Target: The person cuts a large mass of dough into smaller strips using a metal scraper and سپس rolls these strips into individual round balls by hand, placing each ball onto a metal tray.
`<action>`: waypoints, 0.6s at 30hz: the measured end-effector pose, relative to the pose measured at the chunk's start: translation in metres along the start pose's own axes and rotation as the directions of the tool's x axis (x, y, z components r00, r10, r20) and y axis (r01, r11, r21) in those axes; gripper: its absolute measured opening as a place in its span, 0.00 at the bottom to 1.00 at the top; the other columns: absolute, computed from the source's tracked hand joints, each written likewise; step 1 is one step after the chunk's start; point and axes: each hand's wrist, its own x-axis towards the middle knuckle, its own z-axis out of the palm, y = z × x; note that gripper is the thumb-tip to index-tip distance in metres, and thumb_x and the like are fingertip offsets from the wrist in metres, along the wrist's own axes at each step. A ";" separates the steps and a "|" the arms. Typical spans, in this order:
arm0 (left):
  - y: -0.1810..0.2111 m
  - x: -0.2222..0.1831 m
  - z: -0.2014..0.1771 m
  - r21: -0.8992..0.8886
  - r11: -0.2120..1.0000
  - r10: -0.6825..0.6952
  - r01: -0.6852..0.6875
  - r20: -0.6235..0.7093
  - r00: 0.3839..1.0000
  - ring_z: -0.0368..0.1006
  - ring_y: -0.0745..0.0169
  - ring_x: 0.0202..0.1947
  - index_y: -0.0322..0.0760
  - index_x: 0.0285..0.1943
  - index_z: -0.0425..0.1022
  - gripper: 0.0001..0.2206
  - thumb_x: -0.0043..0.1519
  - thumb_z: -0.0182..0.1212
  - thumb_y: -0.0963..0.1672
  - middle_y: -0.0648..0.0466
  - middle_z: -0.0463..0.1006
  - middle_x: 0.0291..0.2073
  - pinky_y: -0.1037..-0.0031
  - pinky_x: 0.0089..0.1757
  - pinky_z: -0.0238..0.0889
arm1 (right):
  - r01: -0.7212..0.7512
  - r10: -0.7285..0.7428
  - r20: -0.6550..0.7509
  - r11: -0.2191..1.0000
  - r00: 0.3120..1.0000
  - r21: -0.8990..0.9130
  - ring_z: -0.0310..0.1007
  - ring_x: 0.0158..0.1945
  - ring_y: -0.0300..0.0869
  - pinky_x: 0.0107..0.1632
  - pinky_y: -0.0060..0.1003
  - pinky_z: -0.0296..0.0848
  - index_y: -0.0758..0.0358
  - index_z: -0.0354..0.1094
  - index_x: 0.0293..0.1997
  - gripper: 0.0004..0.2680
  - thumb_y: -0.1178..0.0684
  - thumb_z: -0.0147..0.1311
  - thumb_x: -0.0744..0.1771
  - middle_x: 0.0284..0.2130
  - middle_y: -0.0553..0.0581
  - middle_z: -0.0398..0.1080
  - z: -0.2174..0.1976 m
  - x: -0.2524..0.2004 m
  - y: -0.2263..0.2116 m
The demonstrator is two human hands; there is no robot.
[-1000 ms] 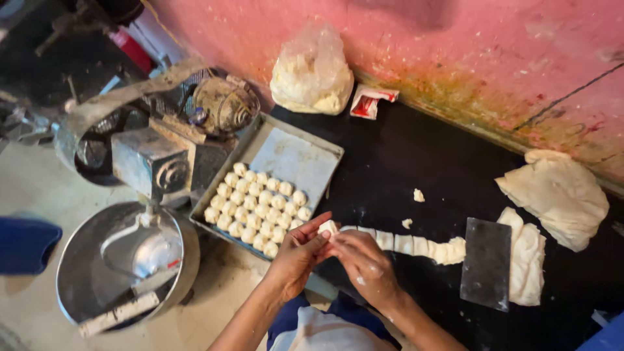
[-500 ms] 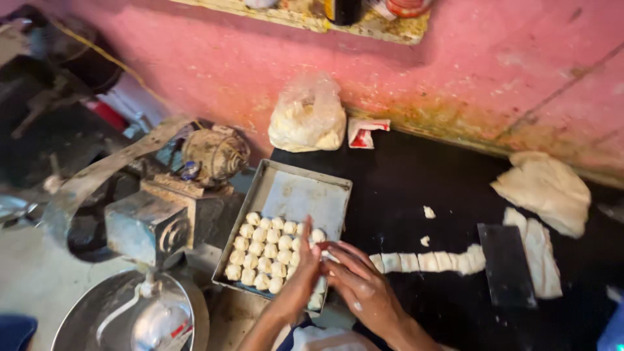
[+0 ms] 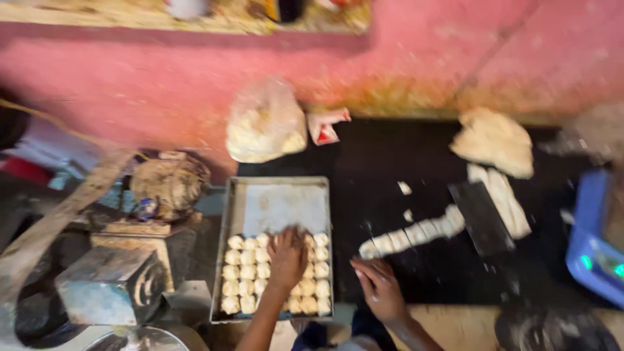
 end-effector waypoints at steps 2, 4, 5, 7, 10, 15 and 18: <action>0.006 -0.005 0.000 0.048 0.991 0.134 -0.127 -0.179 0.975 0.61 0.39 0.64 0.30 0.63 0.75 0.22 0.63 0.57 0.47 0.39 0.69 0.64 0.39 0.56 0.41 | -0.045 0.044 -0.013 0.996 0.999 -0.079 0.71 0.60 0.50 0.61 0.43 0.69 0.62 0.75 0.53 0.10 0.58 0.57 0.66 0.53 0.59 0.76 -0.014 -0.036 0.020; 0.016 0.000 0.002 -0.172 0.983 0.056 -0.070 -0.083 0.995 0.64 0.42 0.64 0.32 0.63 0.73 0.19 0.66 0.55 0.46 0.42 0.71 0.62 0.43 0.59 0.46 | 0.008 -0.016 -0.053 0.987 0.998 -0.158 0.70 0.60 0.53 0.60 0.46 0.68 0.64 0.75 0.53 0.11 0.58 0.57 0.65 0.52 0.62 0.75 -0.024 -0.041 0.032; 0.022 -0.001 0.001 -0.273 0.962 0.019 -0.026 -0.026 0.999 0.66 0.43 0.63 0.33 0.64 0.72 0.18 0.67 0.54 0.45 0.43 0.72 0.61 0.45 0.61 0.49 | 0.076 -0.094 -0.079 0.977 0.992 -0.200 0.70 0.58 0.55 0.59 0.47 0.69 0.66 0.74 0.52 0.11 0.59 0.56 0.65 0.51 0.63 0.75 -0.026 -0.033 0.036; 0.039 0.000 0.005 -0.473 0.876 -0.042 0.091 0.113 0.993 0.71 0.48 0.60 0.36 0.63 0.75 0.15 0.70 0.55 0.45 0.46 0.77 0.59 0.56 0.60 0.61 | 0.217 -0.226 0.011 0.922 0.974 -0.320 0.71 0.57 0.54 0.57 0.50 0.69 0.67 0.74 0.53 0.13 0.61 0.55 0.63 0.51 0.64 0.75 -0.022 -0.004 0.042; 0.078 0.008 0.016 -0.655 0.741 -0.090 0.149 0.123 0.988 0.76 0.54 0.57 0.34 0.62 0.75 0.15 0.68 0.60 0.44 0.47 0.81 0.56 0.64 0.55 0.68 | 0.126 -0.133 -0.013 0.963 0.991 -0.237 0.73 0.57 0.48 0.58 0.46 0.71 0.63 0.74 0.55 0.12 0.62 0.55 0.66 0.52 0.57 0.76 -0.018 0.047 0.033; 0.112 0.010 0.009 -0.814 -0.106 -0.306 0.572 0.574 0.760 0.75 0.63 0.53 0.34 0.66 0.71 0.20 0.63 0.59 0.41 0.54 0.81 0.54 0.71 0.52 0.69 | 0.306 -0.307 0.000 0.949 0.952 0.071 0.74 0.57 0.50 0.59 0.45 0.72 0.62 0.73 0.56 0.12 0.60 0.59 0.66 0.53 0.57 0.74 -0.049 0.066 -0.007; 0.119 0.021 -0.005 -0.880 -0.007 -0.238 0.474 0.462 0.854 0.77 0.62 0.53 0.30 0.66 0.71 0.20 0.63 0.59 0.38 0.50 0.82 0.54 0.72 0.53 0.69 | 0.239 -0.255 0.017 0.926 0.967 0.293 0.72 0.54 0.56 0.54 0.46 0.69 0.70 0.68 0.59 0.20 0.58 0.64 0.62 0.54 0.64 0.72 -0.087 0.080 -0.021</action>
